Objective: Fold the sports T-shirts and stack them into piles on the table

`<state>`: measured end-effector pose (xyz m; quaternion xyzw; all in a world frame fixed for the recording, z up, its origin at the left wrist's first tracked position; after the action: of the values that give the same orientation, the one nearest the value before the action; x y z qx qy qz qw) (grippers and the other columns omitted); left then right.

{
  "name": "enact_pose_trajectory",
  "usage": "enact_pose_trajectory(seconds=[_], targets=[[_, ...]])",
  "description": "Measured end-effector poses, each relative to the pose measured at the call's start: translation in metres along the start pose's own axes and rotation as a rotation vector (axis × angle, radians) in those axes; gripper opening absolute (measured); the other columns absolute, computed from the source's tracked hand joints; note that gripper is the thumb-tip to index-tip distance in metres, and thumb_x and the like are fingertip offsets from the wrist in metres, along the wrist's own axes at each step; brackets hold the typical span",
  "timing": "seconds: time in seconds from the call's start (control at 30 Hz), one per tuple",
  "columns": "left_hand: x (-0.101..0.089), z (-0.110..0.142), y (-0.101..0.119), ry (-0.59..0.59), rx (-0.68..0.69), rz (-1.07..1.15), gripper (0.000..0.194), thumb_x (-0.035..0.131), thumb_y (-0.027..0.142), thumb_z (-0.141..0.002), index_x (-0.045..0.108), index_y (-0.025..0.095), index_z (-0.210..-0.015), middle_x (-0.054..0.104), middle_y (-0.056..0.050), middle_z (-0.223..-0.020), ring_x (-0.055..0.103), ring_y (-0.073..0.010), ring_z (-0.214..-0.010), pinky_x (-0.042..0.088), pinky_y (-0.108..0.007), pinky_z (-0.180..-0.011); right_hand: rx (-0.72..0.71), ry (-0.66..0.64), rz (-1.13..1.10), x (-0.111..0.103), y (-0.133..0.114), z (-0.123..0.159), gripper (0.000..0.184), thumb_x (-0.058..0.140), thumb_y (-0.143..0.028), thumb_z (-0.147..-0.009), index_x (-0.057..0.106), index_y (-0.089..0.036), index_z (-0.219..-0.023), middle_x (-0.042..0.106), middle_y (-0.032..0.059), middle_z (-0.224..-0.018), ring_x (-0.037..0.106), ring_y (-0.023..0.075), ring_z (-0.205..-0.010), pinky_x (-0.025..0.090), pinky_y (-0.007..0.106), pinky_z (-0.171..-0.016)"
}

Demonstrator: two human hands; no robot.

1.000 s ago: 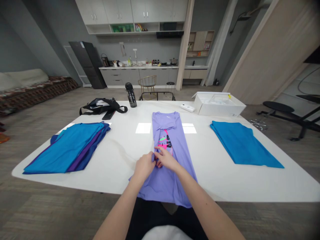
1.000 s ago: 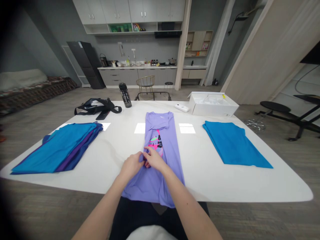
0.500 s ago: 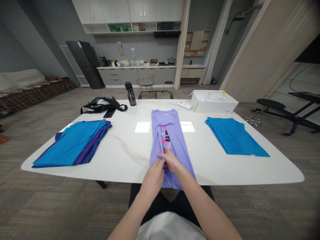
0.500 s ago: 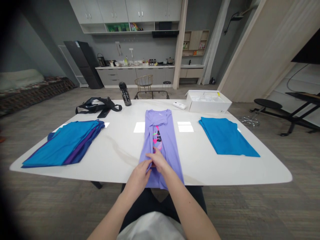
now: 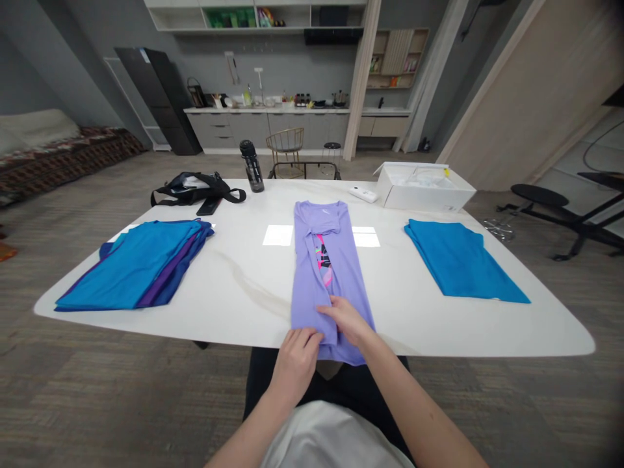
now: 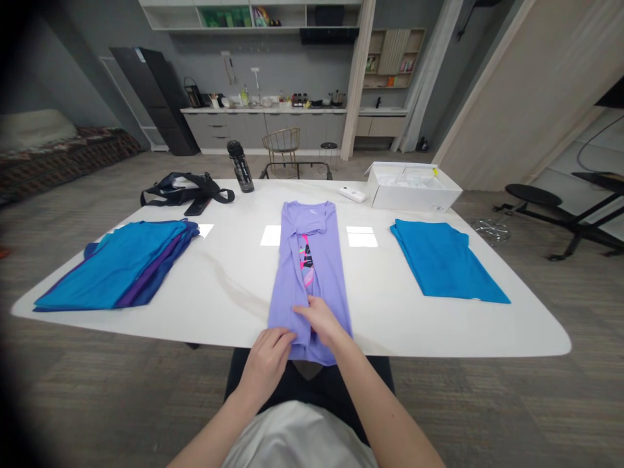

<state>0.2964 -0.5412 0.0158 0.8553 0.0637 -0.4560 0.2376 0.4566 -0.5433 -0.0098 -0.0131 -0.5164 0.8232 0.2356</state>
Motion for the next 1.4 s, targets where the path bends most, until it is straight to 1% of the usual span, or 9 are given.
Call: enact_pose_trajectory(seconds=[0.13, 0.27, 0.37, 0.47, 0.63, 0.83, 0.97, 1.2, 1.4], targets=[[-0.008, -0.001, 0.010, 0.074, 0.045, 0.126, 0.027, 0.051, 0.008, -0.097, 0.065, 0.019, -0.116, 0.069, -0.008, -0.100, 0.066, -0.0188, -0.091, 0.056, -0.034, -0.082, 0.026, -0.013, 0.049, 0.001, 0.009, 0.025, 0.037, 0.077, -0.034, -0.072, 0.061, -0.020, -0.103, 0.072, 0.0028, -0.089, 0.066, 0.0172, -0.075, 0.049, 0.025, -0.057], [-0.019, -0.001, 0.015, -0.074, 0.077, 0.243, 0.020, 0.057, 0.019, -0.097, 0.068, 0.024, -0.113, 0.070, -0.005, -0.096, 0.065, -0.0188, -0.087, 0.056, -0.036, -0.081, 0.016, -0.021, -0.001, 0.003, 0.021, 0.048, 0.040, 0.075, -0.037, -0.075, 0.057, -0.020, -0.106, 0.068, -0.0006, -0.084, 0.065, 0.0155, -0.069, 0.048, 0.022, -0.050], [-0.024, -0.019, -0.005, -0.141, -0.071, 0.294, 0.019, 0.053, 0.028, -0.100, 0.068, 0.026, -0.113, 0.070, -0.006, -0.104, 0.066, -0.0199, -0.098, 0.055, -0.037, -0.090, 0.011, 0.009, 0.018, 0.004, 0.034, 0.057, 0.045, 0.072, -0.041, -0.080, 0.054, -0.019, -0.115, 0.067, -0.0006, -0.081, 0.067, 0.0160, -0.063, 0.053, 0.024, -0.048], [-0.014, -0.064, -0.041, -0.157, -0.257, 0.203, 0.029, 0.049, 0.032, -0.100, 0.062, 0.025, -0.126, 0.068, -0.008, -0.118, 0.064, -0.0229, -0.112, 0.050, -0.040, -0.100, 0.073, 0.048, 0.036, 0.006, 0.049, 0.059, 0.063, 0.069, -0.038, -0.084, 0.042, -0.019, -0.138, 0.067, -0.0007, -0.079, 0.069, 0.0179, -0.057, 0.055, 0.026, -0.045], [0.032, -0.177, -0.109, -0.193, -0.517, -0.158, 0.057, 0.054, 0.038, -0.095, 0.042, 0.016, -0.147, 0.059, -0.020, -0.137, 0.055, -0.0342, -0.127, 0.042, -0.049, -0.105, 0.114, 0.102, 0.074, 0.014, 0.060, 0.061, 0.090, 0.065, -0.030, -0.090, 0.010, -0.025, -0.161, 0.061, -0.0020, -0.083, 0.069, 0.0165, -0.051, 0.054, 0.024, -0.040], [0.083, -0.261, -0.147, -0.299, -0.543, -0.274, 0.047, 0.055, 0.023, -0.091, 0.051, 0.012, -0.136, 0.062, -0.022, -0.132, 0.056, -0.0368, -0.125, 0.039, -0.052, -0.104, 0.126, 0.097, 0.124, 0.016, 0.058, 0.063, 0.092, 0.058, -0.025, -0.094, 0.000, -0.028, -0.164, 0.061, 0.0010, -0.089, 0.067, 0.0147, -0.046, 0.052, 0.023, -0.038], [0.096, -0.277, -0.157, -0.256, -0.503, -0.276, 0.033, 0.040, 0.017, -0.096, 0.063, 0.014, -0.120, 0.069, -0.017, -0.120, 0.062, -0.0307, -0.116, 0.042, -0.045, -0.100, 0.141, 0.059, 0.149, 0.010, 0.060, 0.063, 0.093, 0.057, -0.024, -0.094, -0.003, -0.029, -0.165, 0.062, -0.0002, -0.083, 0.068, 0.0161, -0.047, 0.052, 0.023, -0.040], [0.105, -0.294, -0.150, -0.118, -0.425, -0.104, 0.034, 0.039, 0.031, -0.104, 0.058, 0.021, -0.130, 0.071, -0.011, -0.121, 0.065, -0.0238, -0.109, 0.047, -0.034, -0.093, 0.140, 0.078, 0.186, -0.002, 0.063, 0.070, 0.096, 0.060, -0.029, -0.093, -0.005, -0.032, -0.164, 0.054, -0.0073, -0.070, 0.067, 0.0179, -0.047, 0.049, 0.023, -0.037], [0.120, -0.287, -0.140, -0.208, -0.417, -0.042, 0.032, 0.046, 0.033, -0.102, 0.061, 0.022, -0.129, 0.073, -0.009, -0.118, 0.067, -0.0238, -0.107, 0.048, -0.034, -0.094, 0.161, 0.052, 0.213, -0.006, 0.075, 0.071, 0.098, 0.060, -0.029, -0.094, -0.009, -0.029, -0.164, 0.053, -0.0082, -0.066, 0.065, 0.0166, -0.044, 0.049, 0.022, -0.038]])
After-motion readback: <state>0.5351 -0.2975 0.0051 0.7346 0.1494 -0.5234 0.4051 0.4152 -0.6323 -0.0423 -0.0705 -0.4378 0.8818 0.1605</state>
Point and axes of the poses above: each hand's wrist, its own z-axis away from the middle knuckle, its own x-axis out of the palm, y = z × x, the point moved 4 cm from there along -z, towards the middle knuckle
